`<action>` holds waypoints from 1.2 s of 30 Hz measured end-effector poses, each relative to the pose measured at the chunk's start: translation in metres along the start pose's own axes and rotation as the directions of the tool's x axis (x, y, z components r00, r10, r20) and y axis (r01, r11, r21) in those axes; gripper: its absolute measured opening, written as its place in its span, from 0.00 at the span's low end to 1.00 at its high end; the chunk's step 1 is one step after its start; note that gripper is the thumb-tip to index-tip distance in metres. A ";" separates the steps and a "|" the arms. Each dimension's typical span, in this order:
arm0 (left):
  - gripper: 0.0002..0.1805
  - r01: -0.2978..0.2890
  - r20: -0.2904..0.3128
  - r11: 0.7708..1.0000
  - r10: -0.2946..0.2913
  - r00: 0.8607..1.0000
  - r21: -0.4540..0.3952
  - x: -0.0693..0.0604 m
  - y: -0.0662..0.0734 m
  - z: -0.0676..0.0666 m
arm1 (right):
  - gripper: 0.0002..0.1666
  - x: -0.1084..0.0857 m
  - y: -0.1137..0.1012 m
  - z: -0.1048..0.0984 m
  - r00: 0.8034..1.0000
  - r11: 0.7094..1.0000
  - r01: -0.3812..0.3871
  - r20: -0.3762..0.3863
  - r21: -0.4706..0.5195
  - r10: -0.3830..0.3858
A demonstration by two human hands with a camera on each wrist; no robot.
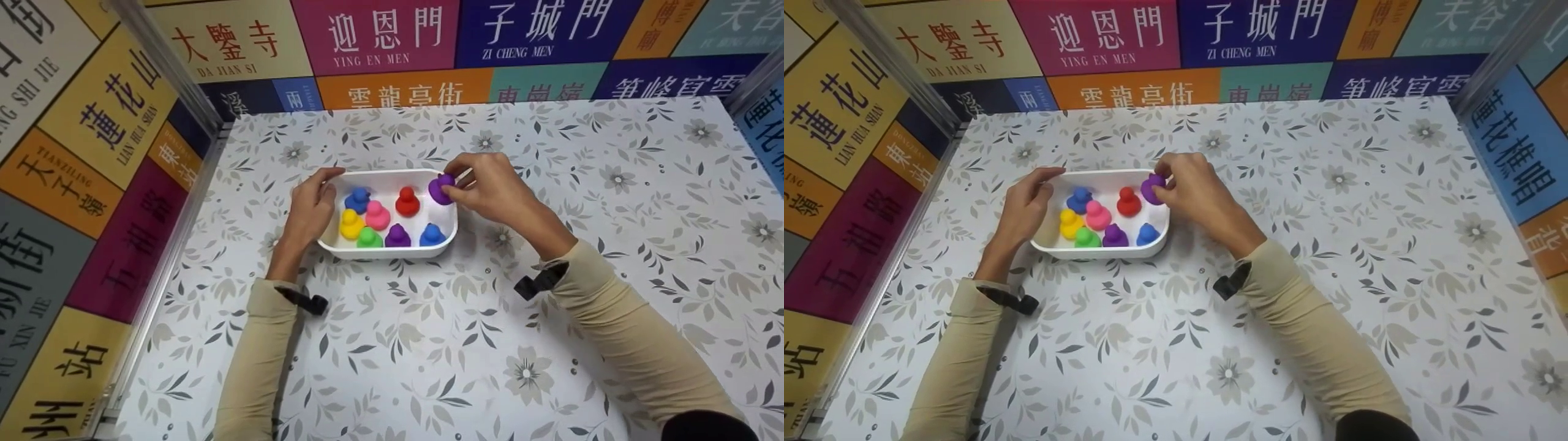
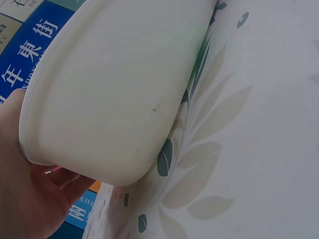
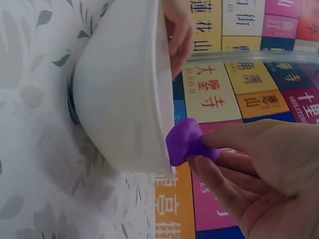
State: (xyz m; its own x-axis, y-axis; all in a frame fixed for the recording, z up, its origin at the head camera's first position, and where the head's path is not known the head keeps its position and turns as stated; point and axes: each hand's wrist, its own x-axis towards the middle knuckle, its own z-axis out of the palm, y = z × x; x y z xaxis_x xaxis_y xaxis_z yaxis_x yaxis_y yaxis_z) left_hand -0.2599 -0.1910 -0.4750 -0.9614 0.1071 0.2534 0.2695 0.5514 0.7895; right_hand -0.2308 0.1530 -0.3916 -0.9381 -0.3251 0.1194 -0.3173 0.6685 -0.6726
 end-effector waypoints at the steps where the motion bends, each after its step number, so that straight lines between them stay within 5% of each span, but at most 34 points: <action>1: 0.22 0.000 -0.002 1.000 0.000 1.000 0.002 0.000 0.000 0.000 | 0.16 -0.001 0.002 -0.003 1.000 1.000 0.000 -0.010 0.004 0.000; 16: 0.22 -0.017 0.003 1.000 0.017 1.000 0.013 0.000 0.000 0.000 | 0.20 -0.008 0.031 -0.044 0.998 1.000 -0.011 -0.055 -0.008 0.010; 36: 0.24 0.038 -0.022 0.999 -0.037 0.999 0.019 0.002 0.005 0.001 | 0.15 -0.002 0.068 -0.048 0.995 0.998 -0.052 -0.083 -0.021 0.051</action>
State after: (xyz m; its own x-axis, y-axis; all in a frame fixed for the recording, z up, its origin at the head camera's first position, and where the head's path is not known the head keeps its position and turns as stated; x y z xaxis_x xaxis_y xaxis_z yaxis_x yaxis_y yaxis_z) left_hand -0.2609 -0.1873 -0.4709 -0.9693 0.0686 0.2360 0.2321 0.5703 0.7880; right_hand -0.2567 0.2315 -0.4024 -0.9612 -0.2343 0.1453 -0.2704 0.6982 -0.6628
